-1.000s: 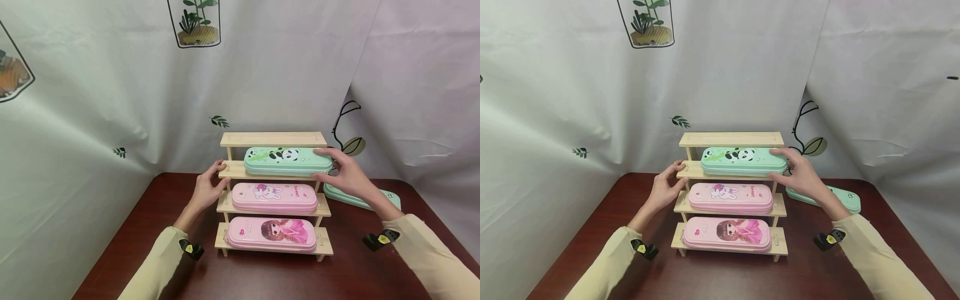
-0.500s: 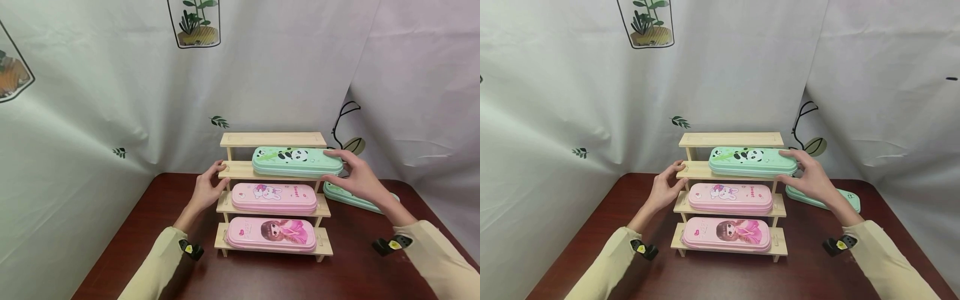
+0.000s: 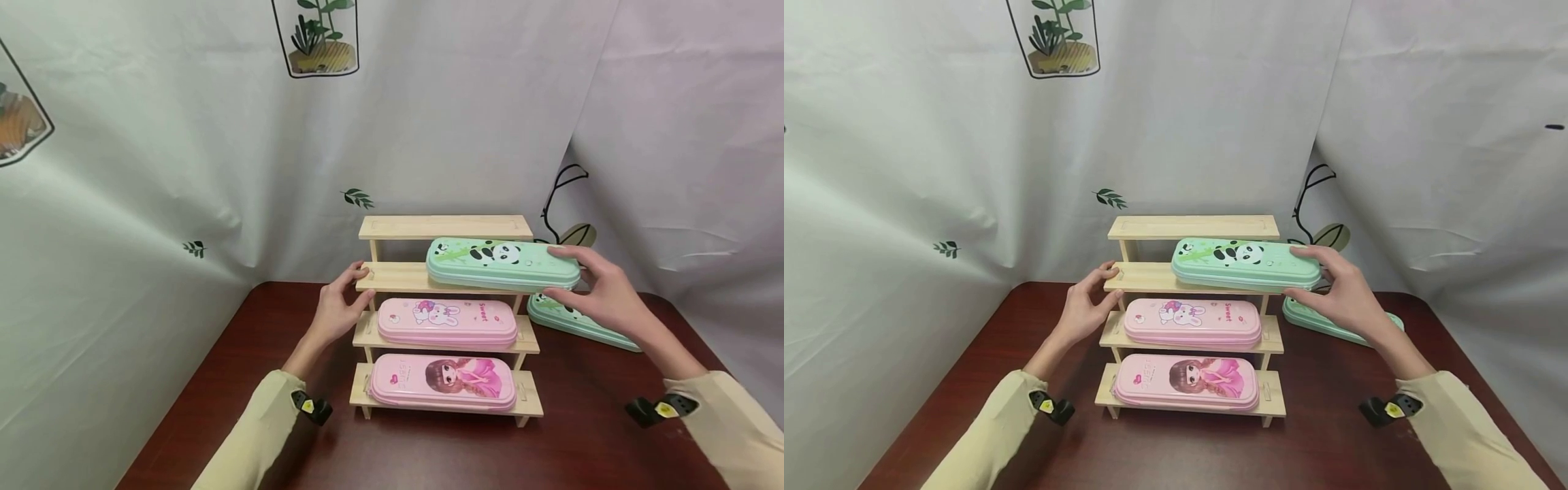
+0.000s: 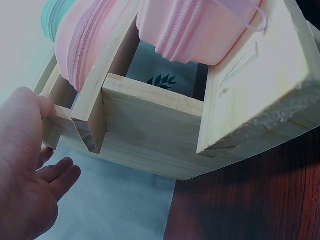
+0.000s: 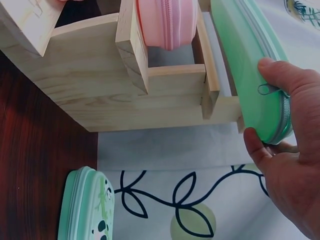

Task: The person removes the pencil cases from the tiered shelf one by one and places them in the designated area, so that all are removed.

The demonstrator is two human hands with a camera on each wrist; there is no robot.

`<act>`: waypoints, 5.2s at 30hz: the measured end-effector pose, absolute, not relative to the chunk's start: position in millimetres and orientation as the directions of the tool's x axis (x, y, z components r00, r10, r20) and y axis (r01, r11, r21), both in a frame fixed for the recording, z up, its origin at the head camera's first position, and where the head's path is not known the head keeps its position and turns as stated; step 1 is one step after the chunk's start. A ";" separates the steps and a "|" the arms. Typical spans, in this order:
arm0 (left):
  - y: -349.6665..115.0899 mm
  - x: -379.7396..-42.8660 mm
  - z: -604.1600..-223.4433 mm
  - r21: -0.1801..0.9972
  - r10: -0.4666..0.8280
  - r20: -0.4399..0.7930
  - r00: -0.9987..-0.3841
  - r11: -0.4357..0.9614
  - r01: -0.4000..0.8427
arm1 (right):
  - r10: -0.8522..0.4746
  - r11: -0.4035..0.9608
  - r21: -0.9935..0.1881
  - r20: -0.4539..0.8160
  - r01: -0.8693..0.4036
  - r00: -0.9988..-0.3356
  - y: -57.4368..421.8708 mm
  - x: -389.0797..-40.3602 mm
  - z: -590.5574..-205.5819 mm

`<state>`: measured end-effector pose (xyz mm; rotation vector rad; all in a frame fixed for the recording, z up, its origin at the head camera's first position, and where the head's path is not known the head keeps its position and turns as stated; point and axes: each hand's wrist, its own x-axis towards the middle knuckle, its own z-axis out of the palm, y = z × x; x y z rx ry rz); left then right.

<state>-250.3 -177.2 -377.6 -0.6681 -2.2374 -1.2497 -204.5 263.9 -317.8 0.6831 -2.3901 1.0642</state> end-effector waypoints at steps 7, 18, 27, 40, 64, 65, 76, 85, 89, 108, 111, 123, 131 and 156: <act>-178.1 -250.5 -377.9 0.636 0.180 0.609 -0.772 0.471 0.611 | -0.215 0.562 -0.596 0.565 -0.574 -0.797 270.8 -197.6 -317.1; -178.3 -250.1 -375.2 0.617 0.194 0.610 -0.768 0.492 0.614 | -0.187 0.591 -0.571 0.589 -0.569 -0.786 281.6 -192.8 -318.0; -179.8 -252.9 -380.4 0.587 0.197 0.644 -0.739 0.493 0.642 | -0.158 0.571 -0.606 0.581 -0.554 -0.798 294.2 -187.3 -322.0; -180.7 -252.0 -376.0 0.625 0.213 0.584 -0.783 0.498 0.601 | -0.107 0.593 -0.615 0.580 -0.520 -0.808 313.6 -176.5 -320.5; -179.2 -248.1 -377.7 0.618 0.222 0.584 -0.781 0.502 0.605 | -0.034 0.558 -0.654 0.596 -0.510 -0.802 343.1 -153.1 -328.6; -179.3 -247.7 -378.5 0.618 0.222 0.583 -0.781 0.503 0.604 | -0.030 0.558 -0.656 0.595 -0.507 -0.803 344.4 -151.4 -329.2; -180.6 -248.4 -376.0 0.628 0.211 0.581 -0.786 0.499 0.598 | 0.010 0.573 -0.651 0.613 -0.498 -0.790 354.3 -145.4 -328.5; -181.3 -248.4 -374.7 0.636 0.204 0.572 -0.794 0.500 0.587 | 0.063 0.537 -0.678 0.626 -0.503 -0.777 361.3 -144.8 -334.7; -180.9 -248.5 -374.0 0.633 0.204 0.577 -0.791 0.501 0.591 | 0.079 0.522 -0.666 0.660 -0.533 -0.747 365.4 -145.5 -338.8; -180.1 -248.9 -375.6 0.626 0.204 0.587 -0.784 0.499 0.599 | 0.086 0.523 -0.621 0.720 -0.584 -0.689 385.0 -143.5 -360.5; -179.2 -249.8 -375.7 0.625 0.207 0.590 -0.780 0.495 0.604 | 0.095 0.525 -0.624 0.718 -0.579 -0.689 388.6 -142.2 -364.5; -178.7 -249.7 -374.1 0.621 0.211 0.582 -0.786 0.509 0.596 | 0.124 0.449 -0.656 0.718 -0.607 -0.685 397.3 -143.3 -379.6; -180.0 -249.3 -375.6 0.636 0.205 0.568 -0.797 0.506 0.583 | 0.134 0.521 -0.644 0.710 -0.560 -0.691 399.6 -140.9 -387.5; -178.5 -249.1 -374.7 0.621 0.205 0.590 -0.781 0.503 0.601 | 0.161 0.516 -0.696 0.652 -0.500 -0.741 397.0 -135.2 -404.5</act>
